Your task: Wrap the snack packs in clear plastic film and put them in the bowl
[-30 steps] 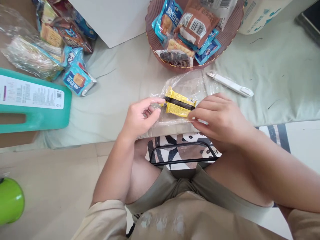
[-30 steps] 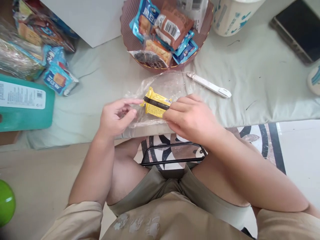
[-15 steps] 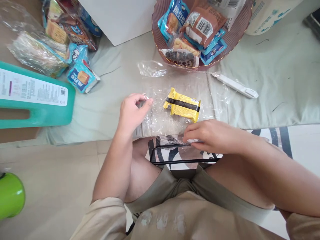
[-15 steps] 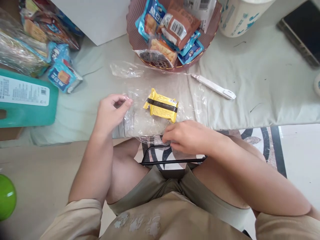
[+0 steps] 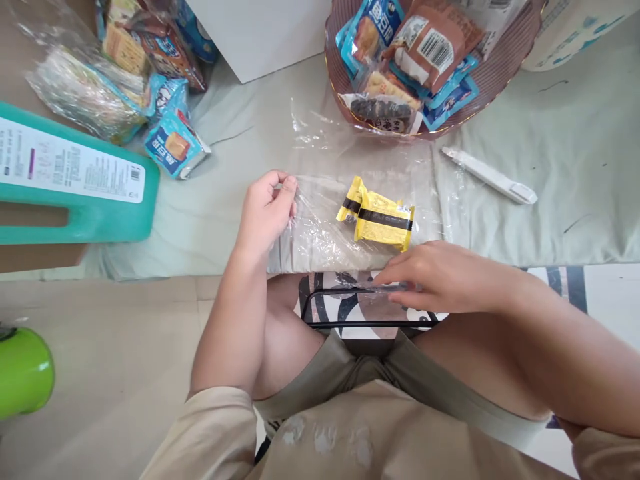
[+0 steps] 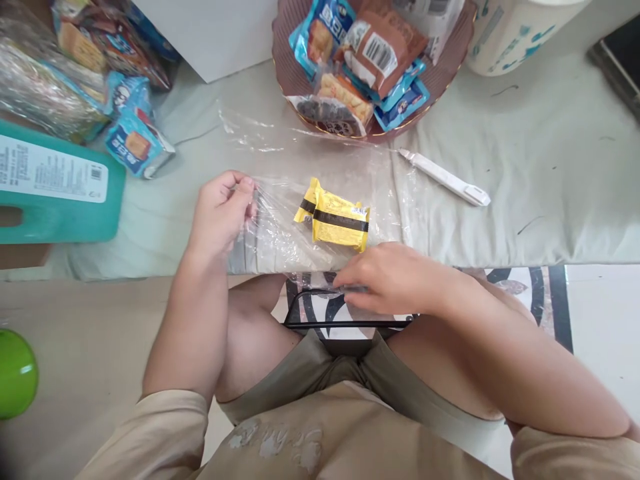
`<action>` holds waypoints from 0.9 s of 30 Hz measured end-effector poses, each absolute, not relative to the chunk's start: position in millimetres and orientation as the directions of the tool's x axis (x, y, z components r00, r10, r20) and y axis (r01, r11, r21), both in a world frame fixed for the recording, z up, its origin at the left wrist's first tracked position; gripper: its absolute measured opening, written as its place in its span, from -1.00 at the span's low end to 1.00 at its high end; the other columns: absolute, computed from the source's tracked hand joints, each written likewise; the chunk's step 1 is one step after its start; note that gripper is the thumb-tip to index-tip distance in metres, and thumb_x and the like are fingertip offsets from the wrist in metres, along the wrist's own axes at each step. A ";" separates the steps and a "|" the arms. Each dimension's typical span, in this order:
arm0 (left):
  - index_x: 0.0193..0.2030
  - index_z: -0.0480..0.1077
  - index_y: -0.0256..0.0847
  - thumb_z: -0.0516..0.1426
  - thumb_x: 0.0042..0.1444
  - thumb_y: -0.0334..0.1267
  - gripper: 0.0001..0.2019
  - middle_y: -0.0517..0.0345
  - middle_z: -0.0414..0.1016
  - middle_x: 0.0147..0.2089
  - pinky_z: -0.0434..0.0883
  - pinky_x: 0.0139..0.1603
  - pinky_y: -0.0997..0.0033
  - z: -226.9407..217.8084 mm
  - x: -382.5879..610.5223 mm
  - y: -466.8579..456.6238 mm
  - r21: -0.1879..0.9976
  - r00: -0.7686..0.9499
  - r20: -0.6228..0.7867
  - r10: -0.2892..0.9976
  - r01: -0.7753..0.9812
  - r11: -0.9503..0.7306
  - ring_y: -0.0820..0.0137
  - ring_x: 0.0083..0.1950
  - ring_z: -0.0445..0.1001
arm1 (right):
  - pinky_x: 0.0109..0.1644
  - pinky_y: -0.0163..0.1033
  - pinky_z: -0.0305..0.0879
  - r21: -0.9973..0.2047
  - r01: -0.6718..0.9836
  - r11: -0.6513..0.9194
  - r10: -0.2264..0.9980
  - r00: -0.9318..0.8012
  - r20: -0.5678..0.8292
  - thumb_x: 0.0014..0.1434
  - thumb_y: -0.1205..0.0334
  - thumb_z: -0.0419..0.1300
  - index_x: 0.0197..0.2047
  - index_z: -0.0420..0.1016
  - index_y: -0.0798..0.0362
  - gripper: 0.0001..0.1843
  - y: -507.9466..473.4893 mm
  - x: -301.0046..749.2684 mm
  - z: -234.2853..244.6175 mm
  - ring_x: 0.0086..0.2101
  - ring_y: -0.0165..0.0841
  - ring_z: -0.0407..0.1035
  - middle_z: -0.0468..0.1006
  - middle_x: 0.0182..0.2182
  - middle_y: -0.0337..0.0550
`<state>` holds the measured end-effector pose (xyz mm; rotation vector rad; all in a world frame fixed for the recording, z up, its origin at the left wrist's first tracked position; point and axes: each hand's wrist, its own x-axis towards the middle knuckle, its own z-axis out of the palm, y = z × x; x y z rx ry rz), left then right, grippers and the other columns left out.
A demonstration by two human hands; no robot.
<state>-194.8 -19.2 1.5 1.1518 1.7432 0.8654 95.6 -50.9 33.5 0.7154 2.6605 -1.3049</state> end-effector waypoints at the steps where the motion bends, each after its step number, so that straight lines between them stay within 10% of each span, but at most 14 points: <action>1: -0.26 0.35 -0.15 0.19 0.30 -0.16 -0.84 0.32 0.30 -0.60 0.21 -0.59 0.55 5.0 -195.1 -20.2 0.890 -0.203 -0.297 0.933 0.296 0.347 0.54 -0.62 0.27 | -0.32 -0.27 0.23 -0.769 0.419 0.484 0.368 -0.894 -0.255 0.37 0.24 0.15 -0.05 0.66 -0.04 -0.75 -49.5 97.7 36.3 -0.32 -0.36 0.57 0.73 -0.24 -0.21; 6: 0.17 0.26 -0.05 0.27 0.09 -0.29 -0.49 0.22 0.60 -0.29 0.48 -0.32 0.52 17.9 -197.0 -27.6 0.917 -0.026 -0.391 0.920 0.078 0.392 0.46 -0.36 0.56 | -0.35 -0.32 0.30 -0.845 0.301 0.442 0.679 -0.727 0.096 0.36 0.25 0.18 -0.21 0.54 -0.01 -0.88 -43.5 101.2 43.2 -0.48 -0.45 0.45 0.62 -0.45 -0.28; 9: 0.30 0.18 0.00 0.26 0.11 -0.21 -0.37 0.16 0.63 -0.20 0.51 -0.30 0.49 16.3 -194.5 -27.6 0.909 0.032 -0.414 0.910 0.069 0.411 0.40 -0.30 0.62 | -0.13 -0.17 0.42 -0.706 0.513 0.489 0.842 -0.488 0.230 0.30 0.16 0.24 -0.11 0.51 -0.02 -0.87 -41.2 93.7 30.0 -0.22 -0.25 0.54 0.64 -0.25 -0.11; 16: 0.43 0.05 0.09 0.20 0.16 0.26 -0.22 0.02 0.61 -0.10 0.47 -0.43 0.49 2.2 -183.5 -29.0 0.934 0.053 -0.345 0.937 0.119 0.338 0.31 -0.31 0.64 | 0.12 0.16 0.38 -0.526 0.729 0.437 0.874 -0.483 0.057 0.17 -0.05 0.31 0.28 0.38 0.03 -0.34 -38.8 73.1 -1.5 0.07 0.10 0.45 0.59 0.10 0.14; 21: 0.46 0.00 0.12 0.39 0.04 0.06 -0.06 -0.10 0.48 0.20 0.59 -0.19 0.32 -2.7 -170.3 -46.2 0.965 0.050 -0.131 0.990 0.234 0.116 0.20 -0.03 0.64 | 0.12 0.16 0.39 -0.507 0.749 0.427 0.876 -0.482 0.024 0.10 -0.03 0.36 0.36 0.33 0.12 -0.17 -38.2 69.7 -0.7 0.06 0.12 0.46 0.59 0.07 0.17; 27: 0.45 0.01 0.12 0.22 0.18 -0.26 -0.25 -0.04 0.56 0.11 0.52 -0.40 0.42 -10.6 -165.9 -44.0 0.939 -0.027 -0.149 0.989 0.311 0.150 0.41 -0.35 0.59 | 0.02 0.03 0.45 -0.576 0.685 0.446 0.858 -0.510 0.058 0.15 0.04 0.33 0.18 0.43 0.10 -0.42 -36.5 70.6 -1.3 -0.04 -0.01 0.49 0.57 -0.02 0.13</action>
